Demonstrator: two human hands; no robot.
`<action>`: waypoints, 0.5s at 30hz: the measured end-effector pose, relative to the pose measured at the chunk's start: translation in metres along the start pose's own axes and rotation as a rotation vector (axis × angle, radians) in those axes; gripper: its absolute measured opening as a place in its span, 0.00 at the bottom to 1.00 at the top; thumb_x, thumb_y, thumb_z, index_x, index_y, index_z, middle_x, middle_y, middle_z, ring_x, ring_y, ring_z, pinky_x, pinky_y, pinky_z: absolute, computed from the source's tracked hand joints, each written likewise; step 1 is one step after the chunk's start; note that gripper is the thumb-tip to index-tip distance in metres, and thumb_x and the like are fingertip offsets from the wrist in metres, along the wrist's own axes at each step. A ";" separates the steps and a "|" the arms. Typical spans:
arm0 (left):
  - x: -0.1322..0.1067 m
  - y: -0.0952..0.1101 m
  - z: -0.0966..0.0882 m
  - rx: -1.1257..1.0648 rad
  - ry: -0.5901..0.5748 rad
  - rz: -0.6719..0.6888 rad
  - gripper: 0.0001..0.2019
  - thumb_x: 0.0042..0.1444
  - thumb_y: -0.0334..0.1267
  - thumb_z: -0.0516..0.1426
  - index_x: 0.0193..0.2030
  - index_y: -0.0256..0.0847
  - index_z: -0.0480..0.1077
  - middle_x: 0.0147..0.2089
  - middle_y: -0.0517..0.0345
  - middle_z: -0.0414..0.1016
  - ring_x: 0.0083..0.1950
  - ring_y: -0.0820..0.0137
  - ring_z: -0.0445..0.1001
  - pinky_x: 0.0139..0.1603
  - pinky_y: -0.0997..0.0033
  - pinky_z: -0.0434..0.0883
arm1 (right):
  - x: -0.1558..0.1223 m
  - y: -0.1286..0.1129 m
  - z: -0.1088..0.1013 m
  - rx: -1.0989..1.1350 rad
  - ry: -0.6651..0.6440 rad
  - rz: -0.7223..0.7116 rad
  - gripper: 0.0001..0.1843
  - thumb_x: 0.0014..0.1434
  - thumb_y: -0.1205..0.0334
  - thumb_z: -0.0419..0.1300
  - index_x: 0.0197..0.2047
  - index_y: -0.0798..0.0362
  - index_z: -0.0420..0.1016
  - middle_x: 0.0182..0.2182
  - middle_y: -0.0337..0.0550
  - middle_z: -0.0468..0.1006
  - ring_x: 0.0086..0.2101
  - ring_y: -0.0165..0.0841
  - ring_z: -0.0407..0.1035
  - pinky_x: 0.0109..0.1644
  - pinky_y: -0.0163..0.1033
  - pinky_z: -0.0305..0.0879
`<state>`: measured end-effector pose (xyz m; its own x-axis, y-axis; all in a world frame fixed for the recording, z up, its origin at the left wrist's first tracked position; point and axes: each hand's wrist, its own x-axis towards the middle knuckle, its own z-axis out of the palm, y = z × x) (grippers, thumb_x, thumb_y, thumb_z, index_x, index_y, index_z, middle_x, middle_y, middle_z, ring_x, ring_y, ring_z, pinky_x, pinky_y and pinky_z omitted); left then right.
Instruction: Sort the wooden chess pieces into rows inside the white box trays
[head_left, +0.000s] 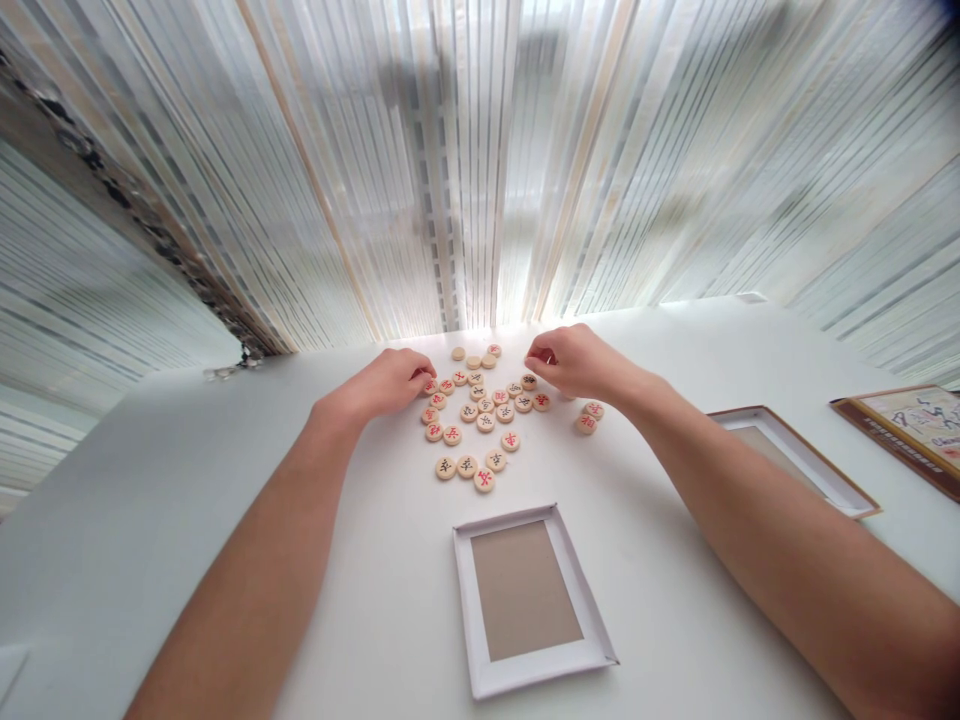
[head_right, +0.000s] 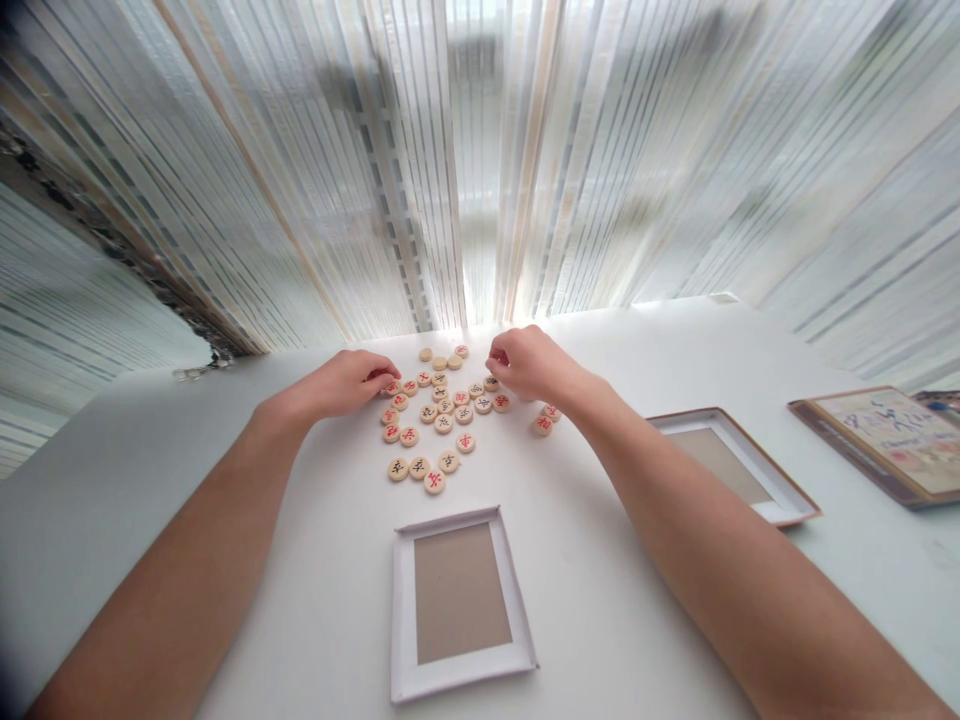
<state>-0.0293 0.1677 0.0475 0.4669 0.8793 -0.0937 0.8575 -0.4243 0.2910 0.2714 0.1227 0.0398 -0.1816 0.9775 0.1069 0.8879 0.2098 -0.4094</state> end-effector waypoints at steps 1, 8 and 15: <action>0.000 0.000 0.001 0.001 0.009 -0.004 0.14 0.66 0.38 0.54 0.42 0.43 0.84 0.48 0.52 0.87 0.46 0.60 0.82 0.42 0.66 0.74 | 0.000 0.000 0.000 0.000 0.000 0.000 0.09 0.68 0.67 0.63 0.40 0.56 0.87 0.35 0.49 0.86 0.35 0.39 0.78 0.38 0.41 0.70; 0.002 -0.002 0.004 0.013 0.056 -0.031 0.14 0.65 0.34 0.55 0.47 0.42 0.82 0.51 0.50 0.86 0.48 0.59 0.83 0.44 0.66 0.74 | 0.000 -0.001 0.000 -0.010 -0.005 -0.004 0.10 0.69 0.66 0.62 0.40 0.56 0.87 0.34 0.49 0.85 0.34 0.38 0.77 0.38 0.41 0.70; 0.001 0.004 0.005 0.001 0.086 0.003 0.14 0.66 0.33 0.55 0.48 0.41 0.82 0.45 0.51 0.86 0.44 0.61 0.83 0.43 0.66 0.75 | -0.001 0.003 0.000 -0.013 -0.033 -0.027 0.09 0.68 0.67 0.63 0.42 0.56 0.87 0.37 0.49 0.86 0.34 0.37 0.79 0.39 0.41 0.72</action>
<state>-0.0245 0.1655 0.0436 0.4492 0.8933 -0.0106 0.8562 -0.4271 0.2906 0.2741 0.1227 0.0386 -0.2197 0.9716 0.0876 0.8880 0.2363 -0.3945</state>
